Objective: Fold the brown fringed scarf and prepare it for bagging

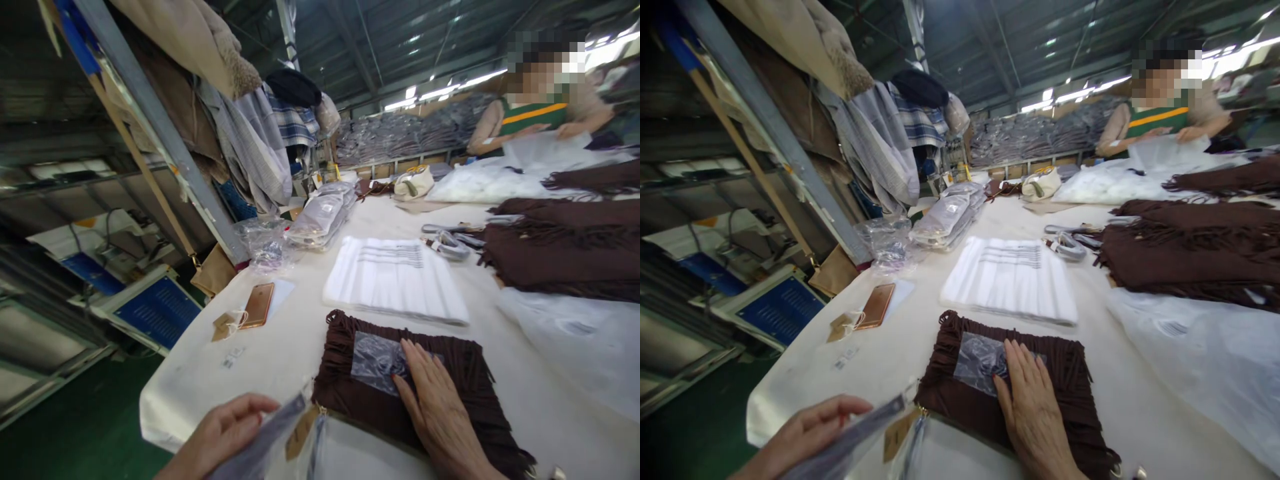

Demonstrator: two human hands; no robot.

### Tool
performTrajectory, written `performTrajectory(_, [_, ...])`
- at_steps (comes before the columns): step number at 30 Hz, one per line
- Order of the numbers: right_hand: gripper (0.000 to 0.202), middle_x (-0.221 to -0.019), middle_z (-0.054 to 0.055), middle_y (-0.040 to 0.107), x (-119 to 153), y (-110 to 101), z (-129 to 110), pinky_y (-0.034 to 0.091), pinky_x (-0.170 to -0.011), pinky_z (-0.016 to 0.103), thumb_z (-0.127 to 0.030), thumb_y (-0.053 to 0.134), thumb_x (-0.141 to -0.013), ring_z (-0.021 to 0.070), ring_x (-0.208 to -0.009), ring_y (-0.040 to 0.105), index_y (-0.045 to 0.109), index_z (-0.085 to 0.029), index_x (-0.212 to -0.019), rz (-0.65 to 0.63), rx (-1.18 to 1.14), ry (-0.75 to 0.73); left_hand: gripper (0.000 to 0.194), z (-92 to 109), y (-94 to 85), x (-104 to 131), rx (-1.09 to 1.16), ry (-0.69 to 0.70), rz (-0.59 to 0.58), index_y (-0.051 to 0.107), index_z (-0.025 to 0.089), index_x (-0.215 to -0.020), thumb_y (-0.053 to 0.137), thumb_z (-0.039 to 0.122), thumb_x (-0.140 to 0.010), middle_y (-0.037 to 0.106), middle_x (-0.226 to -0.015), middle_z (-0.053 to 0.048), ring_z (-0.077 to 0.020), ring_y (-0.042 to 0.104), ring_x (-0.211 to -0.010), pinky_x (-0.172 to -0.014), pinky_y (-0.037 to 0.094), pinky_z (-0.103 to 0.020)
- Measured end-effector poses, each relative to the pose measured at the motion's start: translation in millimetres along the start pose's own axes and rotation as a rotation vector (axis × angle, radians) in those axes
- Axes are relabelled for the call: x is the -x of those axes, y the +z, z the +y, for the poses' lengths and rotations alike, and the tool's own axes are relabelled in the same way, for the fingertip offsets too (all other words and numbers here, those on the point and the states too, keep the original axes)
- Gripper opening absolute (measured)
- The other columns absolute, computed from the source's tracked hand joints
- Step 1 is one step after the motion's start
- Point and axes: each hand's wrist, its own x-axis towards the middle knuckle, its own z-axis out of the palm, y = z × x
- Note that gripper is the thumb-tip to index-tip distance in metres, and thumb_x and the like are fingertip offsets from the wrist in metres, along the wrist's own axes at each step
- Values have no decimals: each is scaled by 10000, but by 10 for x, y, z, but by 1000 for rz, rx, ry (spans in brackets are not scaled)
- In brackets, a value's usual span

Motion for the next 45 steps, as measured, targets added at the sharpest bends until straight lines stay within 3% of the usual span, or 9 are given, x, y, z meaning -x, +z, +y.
performTrajectory(5, [455, -1345, 112, 488, -6, -147, 65, 476, -939, 396, -336, 339, -938, 221, -1206, 491, 300, -225, -1378, 7, -250, 306, 352, 531, 820, -544, -412, 383, -71, 643, 160, -999, 428, 383, -834, 685, -888, -87, -203, 624, -816, -784, 507, -370])
performTrajectory(10, [450, -1318, 102, 489, 67, -454, 158, 459, -952, 383, -279, 403, -914, 221, -1183, 500, 342, -236, -1358, 131, -233, 317, 545, 111, 1296, -1005, -1221, 940, -2, 431, 134, -1289, 526, 112, -753, 456, -1353, -158, -306, 416, -1238, -1013, 381, -509])
performTrajectory(14, [477, -1325, 114, 483, -46, -605, 75, 375, -1022, 383, -127, 454, -861, 216, -1234, 440, 395, -186, -1331, 115, -181, -2, 459, -110, 1187, -1079, -1378, 1050, 121, 406, 151, -1291, 449, 114, -836, 530, -1281, -139, -295, 467, -1188, -938, 454, -494])
performTrajectory(18, [379, -1219, 95, 602, -164, -374, -17, 304, -1044, 428, -170, 442, -871, 240, -1195, 484, 495, -142, -1246, 20, -50, -250, 473, -33, 1078, -1039, -1417, 1033, 32, 420, 168, -1286, 518, 171, -823, 482, -1321, -158, -317, 432, -1226, -945, 454, -502])
performTrajectory(23, [404, -1231, 85, 602, -130, -187, -34, 377, -983, 421, -308, 443, -899, 229, -1161, 525, 466, -152, -1270, -90, -18, -204, 386, 91, 898, -1107, -1209, 986, 161, 485, 165, -1230, 492, 238, -850, 512, -1302, -135, -253, 450, -1225, -1000, 437, -461])
performTrajectory(28, [381, -1270, 78, 573, -439, -333, 263, 404, -994, 416, -290, 346, -936, 187, -1189, 505, 440, -192, -1292, -137, 9, -63, 303, 403, 745, -1592, -1181, 925, 241, 575, 156, -1121, 395, 185, -879, 592, -1207, -117, -216, 513, -1162, -1016, 424, -440])
performTrajectory(31, [363, -1291, 99, 553, -759, -219, 660, 412, -972, 488, -283, 350, -932, 246, -1201, 495, 500, -212, -1254, -281, 138, -26, 318, 623, 762, -2004, -1236, 886, 179, 566, 163, -1148, 429, 158, -861, 575, -1245, -112, -213, 488, -1203, -1041, 393, -431])
performTrajectory(35, [375, -1266, 123, 570, -1069, 71, 1078, 496, -861, 387, -327, 489, -884, 246, -1111, 568, 531, -211, -1238, -482, 164, -135, 460, 742, 800, -2409, -1352, 816, 16, 506, 179, -1243, 586, 225, -792, 504, -1328, -124, -264, 422, -1265, -1029, 389, -441])
performTrajectory(45, [396, -1206, 113, 593, -1276, 319, 1339, 470, -847, 417, -406, 380, -925, 233, -1037, 569, 502, -233, -1259, -536, 76, -141, 552, 837, 855, -2673, -1441, 697, -61, 450, 151, -1277, 555, 444, -822, 550, -1230, -134, -275, 495, -1147, -966, 397, -474])
